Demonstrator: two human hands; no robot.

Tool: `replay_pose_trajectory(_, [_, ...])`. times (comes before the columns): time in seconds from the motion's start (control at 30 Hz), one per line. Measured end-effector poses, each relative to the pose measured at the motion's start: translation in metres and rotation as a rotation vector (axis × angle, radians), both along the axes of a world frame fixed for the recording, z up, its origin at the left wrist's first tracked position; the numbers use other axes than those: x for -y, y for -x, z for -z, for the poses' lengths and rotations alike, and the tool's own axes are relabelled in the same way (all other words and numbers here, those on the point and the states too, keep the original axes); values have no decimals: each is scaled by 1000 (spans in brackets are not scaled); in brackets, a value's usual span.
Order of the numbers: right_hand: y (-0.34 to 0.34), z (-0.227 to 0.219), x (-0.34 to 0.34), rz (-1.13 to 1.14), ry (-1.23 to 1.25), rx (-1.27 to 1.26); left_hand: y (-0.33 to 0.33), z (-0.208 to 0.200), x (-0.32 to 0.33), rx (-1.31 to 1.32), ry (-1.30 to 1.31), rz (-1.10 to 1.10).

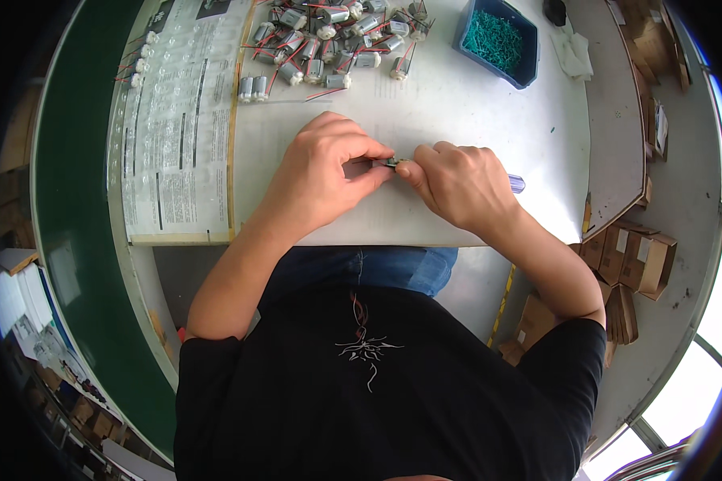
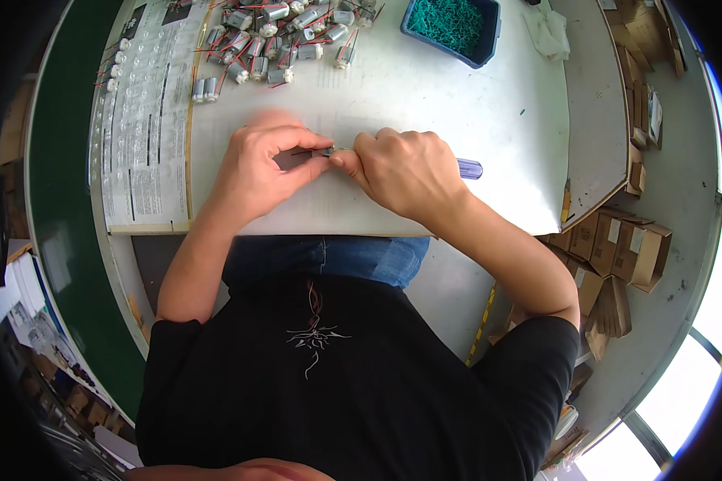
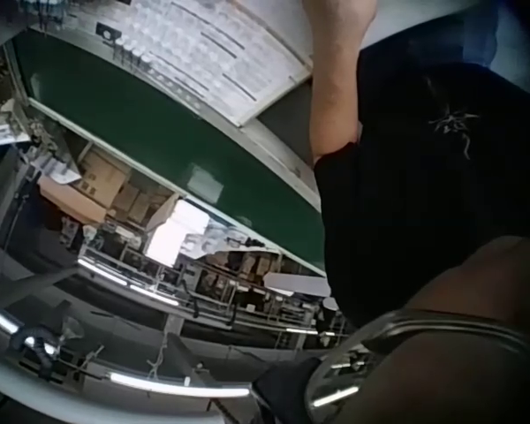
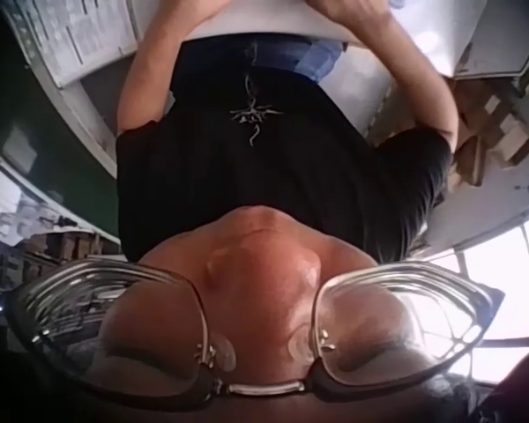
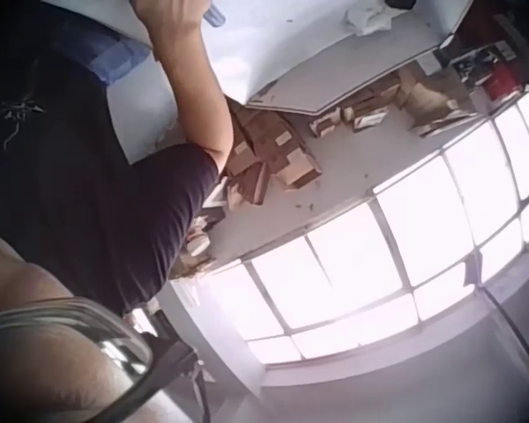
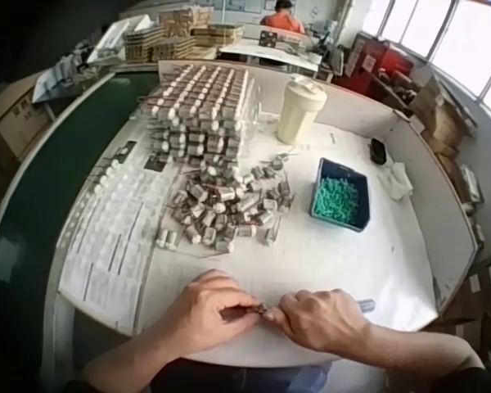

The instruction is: Assembling small electronic components by connecting wires and using a hand-held tool at a production workbench.

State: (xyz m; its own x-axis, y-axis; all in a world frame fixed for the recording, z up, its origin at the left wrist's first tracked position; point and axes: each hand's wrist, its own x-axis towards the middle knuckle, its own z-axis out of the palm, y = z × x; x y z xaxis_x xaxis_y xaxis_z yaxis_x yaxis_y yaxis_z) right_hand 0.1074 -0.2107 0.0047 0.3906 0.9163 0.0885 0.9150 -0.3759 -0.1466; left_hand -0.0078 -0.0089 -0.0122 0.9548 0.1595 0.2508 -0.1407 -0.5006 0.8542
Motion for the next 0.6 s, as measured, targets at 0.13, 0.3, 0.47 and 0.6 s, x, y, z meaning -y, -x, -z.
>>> replay_pose_trajectory(0.13, [-1,0,1,-19,12,31,-1,0,1,-16,20,0])
replay_pose_trajectory(0.3, [1,-1,-1,-10,62,81,-3,1,0,2,13,6])
replay_pose_trajectory(0.47, [-4,-10,-2,49,26,-91,-1,3,-7,16,-42,15])
replay_pose_trajectory(0.6, [-17,-21,-10,118,-107,-470,19,-15,-8,35,-283,-15])
